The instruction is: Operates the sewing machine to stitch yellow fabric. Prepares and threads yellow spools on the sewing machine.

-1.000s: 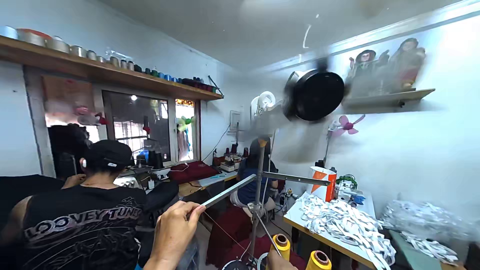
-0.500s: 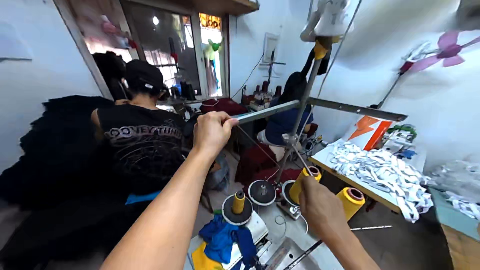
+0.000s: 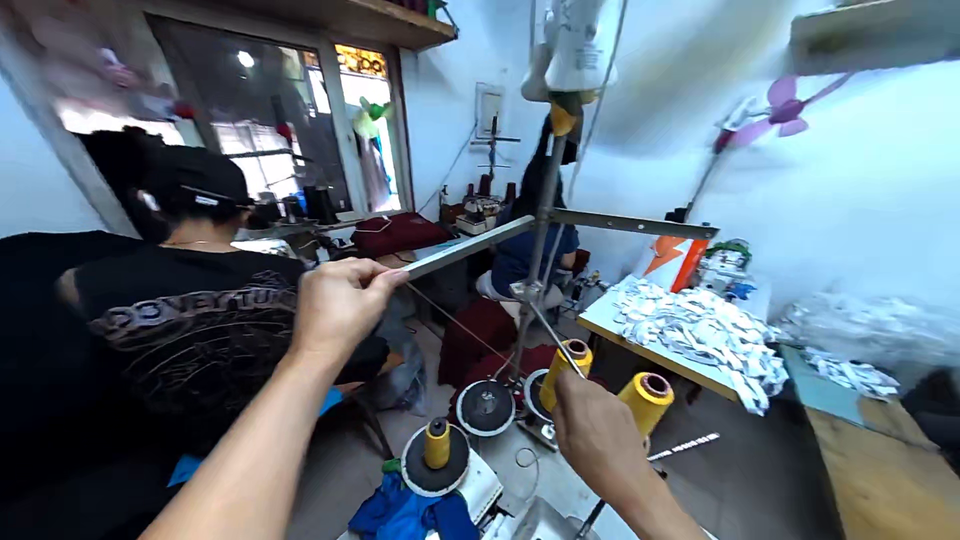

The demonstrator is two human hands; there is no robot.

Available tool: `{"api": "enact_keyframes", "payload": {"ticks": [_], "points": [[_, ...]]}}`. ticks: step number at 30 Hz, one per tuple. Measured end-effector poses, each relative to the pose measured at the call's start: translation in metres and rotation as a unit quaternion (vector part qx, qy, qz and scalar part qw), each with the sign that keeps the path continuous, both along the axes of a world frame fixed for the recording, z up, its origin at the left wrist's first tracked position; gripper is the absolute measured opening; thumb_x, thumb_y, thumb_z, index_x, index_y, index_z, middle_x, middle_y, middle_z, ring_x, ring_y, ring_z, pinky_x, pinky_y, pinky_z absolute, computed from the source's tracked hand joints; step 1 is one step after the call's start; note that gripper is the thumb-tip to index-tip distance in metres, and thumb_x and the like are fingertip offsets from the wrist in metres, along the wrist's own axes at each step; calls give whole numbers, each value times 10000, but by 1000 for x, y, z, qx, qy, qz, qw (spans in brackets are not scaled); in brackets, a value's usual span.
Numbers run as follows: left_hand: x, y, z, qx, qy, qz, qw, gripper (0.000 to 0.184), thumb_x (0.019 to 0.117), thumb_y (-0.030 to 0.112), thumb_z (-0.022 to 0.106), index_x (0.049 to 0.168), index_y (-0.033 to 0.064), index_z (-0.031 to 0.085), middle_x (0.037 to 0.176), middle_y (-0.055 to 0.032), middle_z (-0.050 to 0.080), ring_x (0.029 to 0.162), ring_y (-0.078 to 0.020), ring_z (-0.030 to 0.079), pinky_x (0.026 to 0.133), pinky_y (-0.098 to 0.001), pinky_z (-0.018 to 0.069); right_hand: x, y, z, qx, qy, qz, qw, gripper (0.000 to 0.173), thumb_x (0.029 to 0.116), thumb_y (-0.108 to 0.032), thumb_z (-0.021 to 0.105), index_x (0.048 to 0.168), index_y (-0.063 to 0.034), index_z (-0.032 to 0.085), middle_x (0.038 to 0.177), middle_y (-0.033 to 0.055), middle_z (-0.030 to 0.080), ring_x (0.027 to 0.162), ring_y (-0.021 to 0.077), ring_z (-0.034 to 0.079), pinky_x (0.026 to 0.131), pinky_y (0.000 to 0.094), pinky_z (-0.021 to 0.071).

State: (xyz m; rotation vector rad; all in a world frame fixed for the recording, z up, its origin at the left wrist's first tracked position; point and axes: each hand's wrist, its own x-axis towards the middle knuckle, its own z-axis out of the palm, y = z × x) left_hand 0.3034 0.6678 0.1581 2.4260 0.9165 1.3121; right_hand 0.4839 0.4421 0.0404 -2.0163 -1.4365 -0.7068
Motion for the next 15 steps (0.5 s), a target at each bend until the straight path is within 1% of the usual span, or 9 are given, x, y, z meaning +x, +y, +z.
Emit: {"api": "enact_keyframes", "payload": {"ticks": [2,4,6,8,10,12,14,15], "points": [[0,-1,1,-13,4,1,1000,246,1007,253,676,978,27,769,922,-184,727,845,-348,680,784,-622,498,4,-4,-1,-16,13,10,1000,113,921,-77,584,926,-11,676,726,128,658,686,314,708,593,473,579],[-1,2,1,-21,7,5,1000,251,1007,256,671,985,24,764,903,-201,723,851,-372,683,788,-654,486,7,-5,-4,-11,15,22,1000,91,923,-85,593,903,-26,660,701,103,635,668,290,695,587,453,572],[-2,4,-1,-23,6,10,1000,260,1007,265,671,979,23,765,892,-204,721,845,-375,677,779,-656,470,9,-5,-10,14,-4,34,999,62,907,-77,615,885,-36,655,691,86,624,649,269,685,563,428,569],[-3,6,-2,-22,5,14,1000,271,1009,272,667,984,20,762,899,-210,720,852,-375,679,784,-663,468,11,-5,-12,19,-19,36,999,59,906,-78,622,903,-41,668,713,80,633,664,260,688,569,415,573],[-4,14,-5,-17,5,13,1000,287,1003,296,676,983,22,761,888,-214,712,831,-373,666,767,-658,463,17,-6,-13,25,-34,42,998,51,896,-73,628,902,-40,666,711,79,630,653,251,686,560,401,575],[-4,26,-8,-7,7,7,1000,315,1000,334,670,980,32,756,881,-205,706,821,-361,659,754,-655,462,25,-10,-12,25,-40,53,997,35,889,-67,639,888,-36,657,698,83,614,641,254,675,546,405,562],[-5,33,-9,-11,9,3,1000,360,1001,376,657,996,26,744,893,-211,698,826,-358,651,757,-653,458,35,-14,-11,18,-44,67,997,32,870,-47,652,889,-21,649,700,100,615,641,276,674,544,429,560],[-4,37,-10,-14,7,2,1000,387,994,404,655,998,26,740,890,-207,694,817,-353,648,753,-647,462,39,-15,-11,16,-52,71,996,29,875,-45,641,892,-21,641,701,98,609,639,273,670,541,426,557]]}}
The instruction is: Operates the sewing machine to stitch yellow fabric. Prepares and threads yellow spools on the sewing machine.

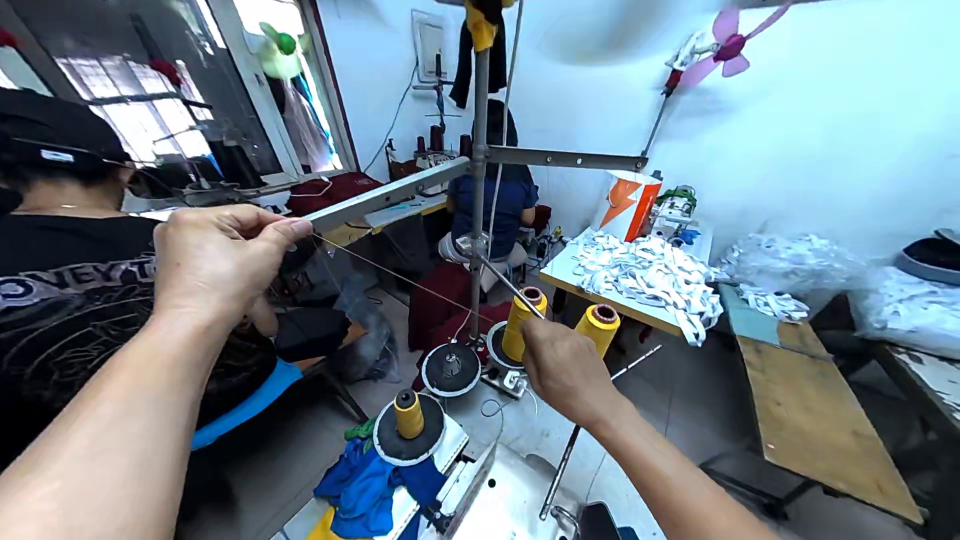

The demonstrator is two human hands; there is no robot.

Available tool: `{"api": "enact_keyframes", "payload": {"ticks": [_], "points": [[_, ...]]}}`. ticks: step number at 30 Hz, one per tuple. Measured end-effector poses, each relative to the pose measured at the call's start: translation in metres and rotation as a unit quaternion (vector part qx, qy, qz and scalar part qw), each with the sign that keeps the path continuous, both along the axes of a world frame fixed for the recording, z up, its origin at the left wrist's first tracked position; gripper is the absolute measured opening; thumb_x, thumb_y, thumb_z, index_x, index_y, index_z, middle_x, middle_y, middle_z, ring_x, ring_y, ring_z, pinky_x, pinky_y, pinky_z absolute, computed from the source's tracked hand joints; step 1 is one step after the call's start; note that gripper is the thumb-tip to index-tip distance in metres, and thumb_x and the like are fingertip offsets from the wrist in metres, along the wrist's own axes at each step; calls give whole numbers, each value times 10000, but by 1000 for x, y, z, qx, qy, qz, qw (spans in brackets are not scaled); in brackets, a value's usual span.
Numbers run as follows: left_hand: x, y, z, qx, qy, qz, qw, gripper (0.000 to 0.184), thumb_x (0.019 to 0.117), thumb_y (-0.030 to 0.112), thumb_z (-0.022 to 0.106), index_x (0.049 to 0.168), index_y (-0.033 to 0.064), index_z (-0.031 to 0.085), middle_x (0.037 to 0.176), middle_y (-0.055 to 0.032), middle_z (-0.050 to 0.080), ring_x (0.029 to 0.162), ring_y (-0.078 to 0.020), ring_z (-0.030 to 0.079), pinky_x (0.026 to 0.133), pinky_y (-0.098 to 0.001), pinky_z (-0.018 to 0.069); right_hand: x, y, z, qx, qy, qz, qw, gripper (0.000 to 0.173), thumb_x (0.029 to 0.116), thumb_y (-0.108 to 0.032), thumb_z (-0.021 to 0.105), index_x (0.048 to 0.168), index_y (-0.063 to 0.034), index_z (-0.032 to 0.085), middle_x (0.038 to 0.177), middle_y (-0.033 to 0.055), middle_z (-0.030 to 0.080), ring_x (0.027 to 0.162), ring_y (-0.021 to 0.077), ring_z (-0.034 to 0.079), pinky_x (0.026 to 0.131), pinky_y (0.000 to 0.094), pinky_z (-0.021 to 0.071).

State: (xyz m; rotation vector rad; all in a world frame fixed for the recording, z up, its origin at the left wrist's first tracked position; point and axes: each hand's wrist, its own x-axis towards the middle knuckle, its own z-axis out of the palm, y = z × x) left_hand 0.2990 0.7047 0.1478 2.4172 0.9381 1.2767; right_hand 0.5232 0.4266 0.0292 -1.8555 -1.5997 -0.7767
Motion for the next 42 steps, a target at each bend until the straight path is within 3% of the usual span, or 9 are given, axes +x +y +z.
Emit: {"api": "enact_keyframes", "payload": {"ticks": [2,10,13,16,22,28,39,42], "points": [[3,2,-1,-7,-8,0,1000,394,985,416,654,1003,31,738,886,-187,695,806,-315,650,758,-617,475,6,-2,0,0,-11,2,1000,39,867,-38,631,901,-21,639,706,96,610,641,270,669,538,420,552],[7,-38,15,-39,4,32,999,269,1005,248,671,1016,-12,742,926,-205,711,864,-337,667,824,-601,487,-5,-2,1,-7,23,-10,1000,41,899,-52,612,885,-27,642,701,104,623,641,293,679,542,458,557],[11,-38,20,-43,9,45,998,246,997,242,683,1008,8,759,928,-188,725,896,-332,682,857,-591,493,-5,-1,2,-10,30,-20,999,76,904,-63,596,900,-6,646,698,125,627,626,323,681,519,482,546],[13,-36,19,-46,4,55,997,217,997,237,681,983,38,767,899,-152,728,861,-298,677,823,-569,493,-10,1,3,-18,48,-30,998,54,895,-56,603,875,-14,630,676,118,607,611,315,671,514,475,542],[14,-29,16,-41,14,56,997,262,1015,275,664,999,34,765,919,-196,724,880,-375,683,818,-654,488,-22,4,7,-20,63,-58,996,59,904,-52,636,930,-24,681,754,129,672,703,317,717,591,474,587],[15,-32,18,-54,11,64,996,267,1022,270,655,990,28,761,893,-192,719,842,-362,675,792,-639,481,-22,8,3,-21,30,-74,997,82,871,-55,661,945,-30,688,762,118,668,710,295,715,587,424,585],[14,-28,13,-52,-9,60,997,259,1025,259,650,1001,27,764,897,-182,730,853,-344,683,817,-626,479,-23,6,3,-24,36,-56,997,60,887,-63,645,925,-44,686,746,105,673,701,290,711,583,431,557],[10,-40,12,-29,-26,65,997,261,1018,262,659,1051,30,773,990,-199,736,950,-360,687,877,-619,476,-21,-7,17,-48,169,30,984,170,1001,-92,552,1054,-19,696,907,138,717,875,325,721,767,535,573]]}}
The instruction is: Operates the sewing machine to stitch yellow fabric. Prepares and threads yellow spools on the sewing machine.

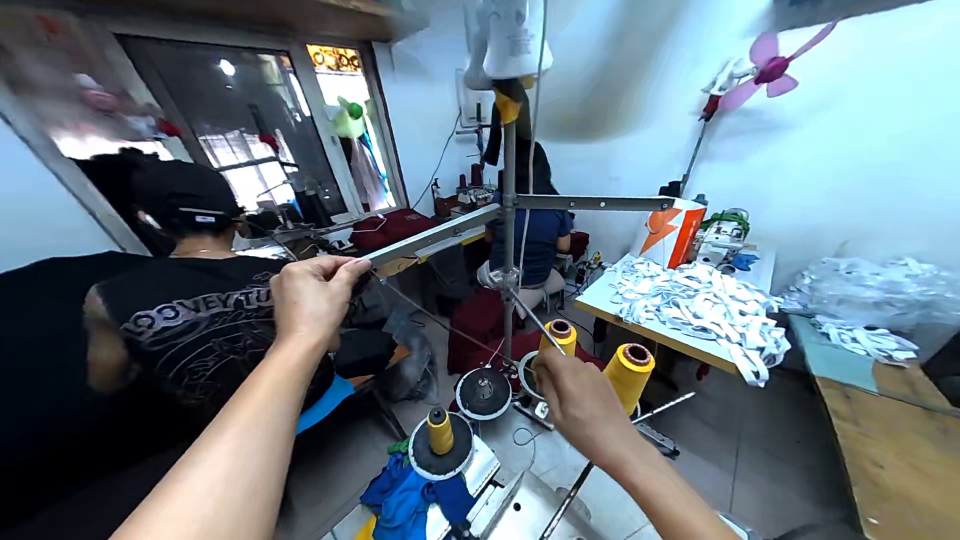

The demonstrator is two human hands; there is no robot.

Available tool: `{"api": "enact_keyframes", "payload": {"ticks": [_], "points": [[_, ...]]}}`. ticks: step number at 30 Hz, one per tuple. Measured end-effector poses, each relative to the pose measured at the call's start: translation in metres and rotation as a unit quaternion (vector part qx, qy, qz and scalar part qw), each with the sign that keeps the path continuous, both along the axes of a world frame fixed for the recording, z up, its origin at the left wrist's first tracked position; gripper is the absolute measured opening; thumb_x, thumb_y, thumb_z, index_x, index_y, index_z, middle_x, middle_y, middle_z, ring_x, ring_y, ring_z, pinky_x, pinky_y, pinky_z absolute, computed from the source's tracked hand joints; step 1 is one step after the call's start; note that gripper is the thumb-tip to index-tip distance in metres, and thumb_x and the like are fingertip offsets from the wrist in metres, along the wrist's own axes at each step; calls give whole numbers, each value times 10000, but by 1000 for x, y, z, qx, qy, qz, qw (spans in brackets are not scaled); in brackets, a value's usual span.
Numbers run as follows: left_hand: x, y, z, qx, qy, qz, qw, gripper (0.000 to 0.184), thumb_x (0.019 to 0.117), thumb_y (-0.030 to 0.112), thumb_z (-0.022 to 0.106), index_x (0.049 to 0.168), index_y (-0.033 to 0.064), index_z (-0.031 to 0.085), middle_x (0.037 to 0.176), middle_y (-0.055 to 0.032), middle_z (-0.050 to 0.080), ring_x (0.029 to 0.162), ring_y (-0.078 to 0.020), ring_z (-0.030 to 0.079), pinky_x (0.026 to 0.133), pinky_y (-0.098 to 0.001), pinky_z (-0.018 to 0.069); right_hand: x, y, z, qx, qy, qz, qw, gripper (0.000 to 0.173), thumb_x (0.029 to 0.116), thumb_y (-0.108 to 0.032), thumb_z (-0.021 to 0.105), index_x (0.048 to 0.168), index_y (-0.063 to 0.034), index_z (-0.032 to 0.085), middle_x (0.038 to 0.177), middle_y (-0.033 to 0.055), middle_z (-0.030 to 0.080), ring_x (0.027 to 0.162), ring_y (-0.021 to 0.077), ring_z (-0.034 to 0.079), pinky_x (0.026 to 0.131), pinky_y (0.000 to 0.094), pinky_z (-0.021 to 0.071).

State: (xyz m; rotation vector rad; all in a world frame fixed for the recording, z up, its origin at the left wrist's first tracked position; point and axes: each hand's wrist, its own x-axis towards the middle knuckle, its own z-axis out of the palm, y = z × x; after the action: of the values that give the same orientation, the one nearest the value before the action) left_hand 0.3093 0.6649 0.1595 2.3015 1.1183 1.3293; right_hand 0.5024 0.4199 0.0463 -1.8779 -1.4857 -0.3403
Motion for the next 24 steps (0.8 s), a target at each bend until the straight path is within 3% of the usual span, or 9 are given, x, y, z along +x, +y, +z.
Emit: {"api": "enact_keyframes", "payload": {"ticks": [3,5,9,11,14,15,17,19,24], "points": [[-9,-16,-4,65,-62,7,996,340,1022,302,641,1194,24,733,1181,-245,672,1127,-386,619,996,-565,444,4,-16,0,106,5,58,993,201,1010,-151,533,1015,-55,710,1228,136,661,1154,322,633,940,554,525],[-18,-39,-8,103,-108,1,989,411,1032,358,608,1259,24,684,1236,-226,637,1152,-322,605,996,-472,468,-4,-35,4,148,-5,57,987,231,1020,-220,516,982,-111,716,1394,134,587,1313,333,536,1039,576,454],[-30,-128,-19,147,-130,-126,972,325,1059,275,549,1189,23,707,1195,-99,664,1107,-125,633,959,-291,523,-29,-59,10,199,43,111,973,213,1057,-323,513,998,-225,692,1506,68,447,1456,211,364,1153,427,376],[-29,-168,-28,119,-100,-242,958,381,1075,304,483,1198,30,718,1197,-53,693,1130,-105,634,993,-325,521,-45,-61,15,205,71,140,966,187,1049,-342,527,1000,-266,691,1523,16,414,1474,175,335,1162,398,376],[-27,-197,-43,-5,-42,-405,913,505,1078,405,469,1383,36,627,1309,-12,691,1277,-106,602,1195,-449,402,-63,-59,27,210,113,174,956,185,1048,-355,530,998,-286,694,1534,-21,389,1483,149,314,1174,361,376],[-26,-199,-47,-47,-41,-437,897,507,1072,381,501,1418,19,588,1270,-7,704,1225,-81,628,1158,-392,451,-67,-59,30,213,129,182,951,189,1049,-363,536,1007,-288,704,1537,-17,385,1485,155,313,1172,355,381],[-25,-200,-51,-132,-69,-470,870,457,1030,290,615,1396,17,604,1120,-7,740,1007,-51,698,924,-257,588,-70,-58,34,211,165,191,944,170,1041,-378,551,1018,-300,700,1537,-23,389,1475,152,335,1150,335,409],[-26,-199,-53,-183,-96,-461,863,331,964,196,713,1258,45,707,945,10,729,792,-40,679,714,-194,590,-70,-59,34,209,219,206,931,150,1028,-371,573,1012,-298,703,1505,-32,428,1430,143,396,1101,312,458],[-31,-195,-63,-182,-106,-405,890,102,918,182,761,966,104,806,843,28,660,715,-41,616,620,-165,538,-68,-62,21,195,331,245,890,175,1032,-360,579,1003,-252,715,1418,-9,493,1270,138,525,989,294,528]]}}
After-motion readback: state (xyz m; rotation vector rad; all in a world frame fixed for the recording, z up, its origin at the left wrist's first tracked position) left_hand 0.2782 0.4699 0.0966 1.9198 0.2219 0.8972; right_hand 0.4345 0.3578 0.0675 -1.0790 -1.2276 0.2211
